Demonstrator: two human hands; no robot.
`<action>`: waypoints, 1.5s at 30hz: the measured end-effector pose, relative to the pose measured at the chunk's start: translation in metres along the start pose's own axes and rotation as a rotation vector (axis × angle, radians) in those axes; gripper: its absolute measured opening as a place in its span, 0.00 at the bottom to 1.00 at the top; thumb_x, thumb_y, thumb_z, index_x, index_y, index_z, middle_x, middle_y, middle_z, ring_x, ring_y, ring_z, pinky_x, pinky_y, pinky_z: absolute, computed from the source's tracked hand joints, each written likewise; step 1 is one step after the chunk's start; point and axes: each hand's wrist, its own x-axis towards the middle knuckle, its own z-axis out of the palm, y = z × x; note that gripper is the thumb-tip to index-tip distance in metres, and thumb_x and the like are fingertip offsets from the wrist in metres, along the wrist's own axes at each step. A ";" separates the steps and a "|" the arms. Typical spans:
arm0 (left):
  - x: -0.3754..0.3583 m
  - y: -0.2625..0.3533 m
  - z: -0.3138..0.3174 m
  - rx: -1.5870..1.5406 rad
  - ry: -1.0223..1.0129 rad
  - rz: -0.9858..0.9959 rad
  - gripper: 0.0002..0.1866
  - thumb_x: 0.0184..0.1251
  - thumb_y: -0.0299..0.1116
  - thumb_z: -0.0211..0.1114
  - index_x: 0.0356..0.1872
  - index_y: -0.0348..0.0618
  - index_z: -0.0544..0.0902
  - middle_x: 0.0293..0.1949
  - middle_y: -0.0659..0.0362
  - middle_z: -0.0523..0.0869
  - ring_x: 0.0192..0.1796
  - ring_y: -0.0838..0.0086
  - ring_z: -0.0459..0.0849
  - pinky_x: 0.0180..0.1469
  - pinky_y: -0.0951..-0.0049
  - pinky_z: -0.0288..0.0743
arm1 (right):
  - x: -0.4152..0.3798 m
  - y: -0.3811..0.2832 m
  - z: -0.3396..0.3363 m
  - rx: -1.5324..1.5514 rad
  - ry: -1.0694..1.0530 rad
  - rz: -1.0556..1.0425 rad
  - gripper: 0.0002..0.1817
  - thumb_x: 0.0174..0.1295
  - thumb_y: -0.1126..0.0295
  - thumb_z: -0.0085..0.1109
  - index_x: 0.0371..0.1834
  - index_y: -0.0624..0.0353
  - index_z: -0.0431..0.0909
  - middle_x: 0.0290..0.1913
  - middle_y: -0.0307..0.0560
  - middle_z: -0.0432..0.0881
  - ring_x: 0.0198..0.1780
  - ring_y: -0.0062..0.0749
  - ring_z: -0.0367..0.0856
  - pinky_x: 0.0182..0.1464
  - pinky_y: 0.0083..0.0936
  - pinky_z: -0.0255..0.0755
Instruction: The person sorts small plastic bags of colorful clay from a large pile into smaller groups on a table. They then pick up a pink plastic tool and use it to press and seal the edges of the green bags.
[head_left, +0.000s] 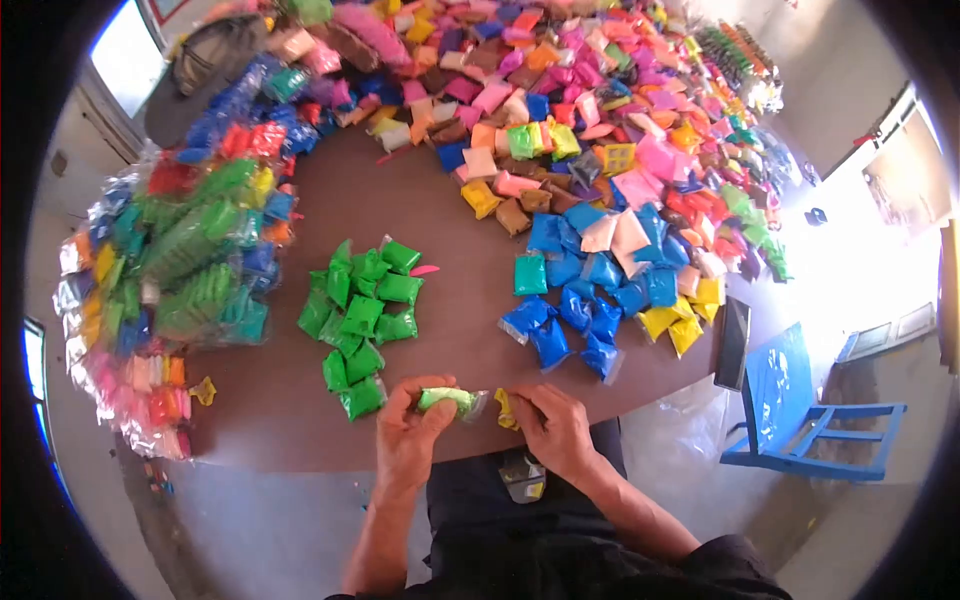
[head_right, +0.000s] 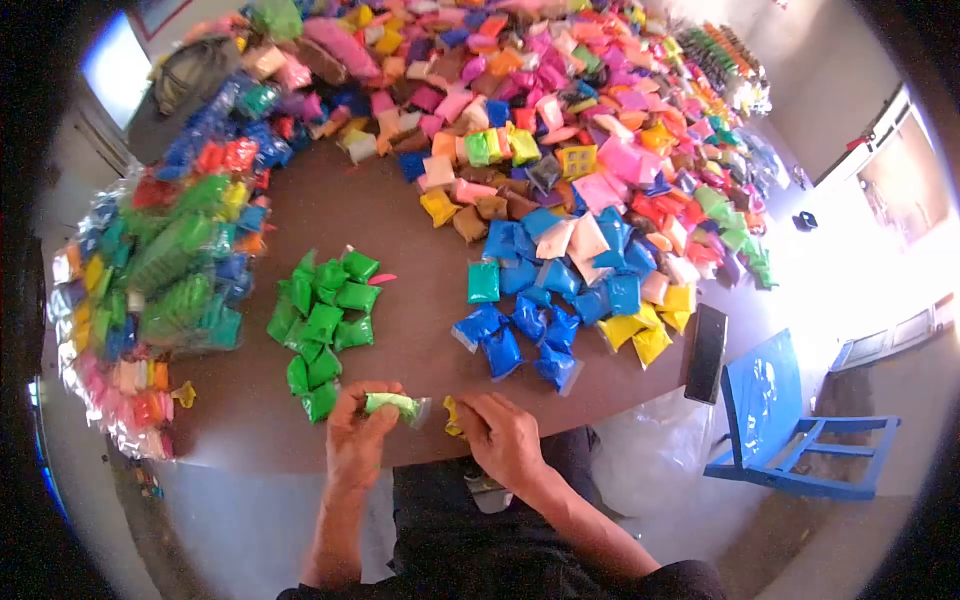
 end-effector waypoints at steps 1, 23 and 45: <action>-0.008 -0.001 -0.001 -0.020 -0.004 0.017 0.17 0.75 0.22 0.69 0.62 0.38 0.82 0.59 0.52 0.88 0.59 0.72 0.86 0.63 0.69 0.81 | -0.003 -0.001 0.000 0.052 0.026 0.007 0.09 0.73 0.74 0.65 0.53 0.62 0.87 0.41 0.56 0.90 0.40 0.45 0.92 0.42 0.35 0.83; -0.066 -0.006 0.002 -0.700 0.136 -0.061 0.19 0.86 0.35 0.51 0.66 0.36 0.79 0.58 0.51 0.89 0.59 0.61 0.90 0.64 0.58 0.85 | -0.098 -0.050 0.018 0.457 -0.188 0.059 0.08 0.74 0.74 0.60 0.46 0.67 0.87 0.39 0.51 0.87 0.38 0.30 0.87 0.42 0.29 0.80; -0.091 -0.030 0.020 -0.272 0.187 -0.343 0.29 0.87 0.59 0.48 0.48 0.42 0.84 0.18 0.62 0.78 0.17 0.76 0.73 0.20 0.72 0.64 | -0.073 -0.040 0.021 0.515 -0.124 -0.020 0.16 0.75 0.69 0.68 0.61 0.64 0.83 0.44 0.43 0.86 0.43 0.23 0.83 0.45 0.24 0.80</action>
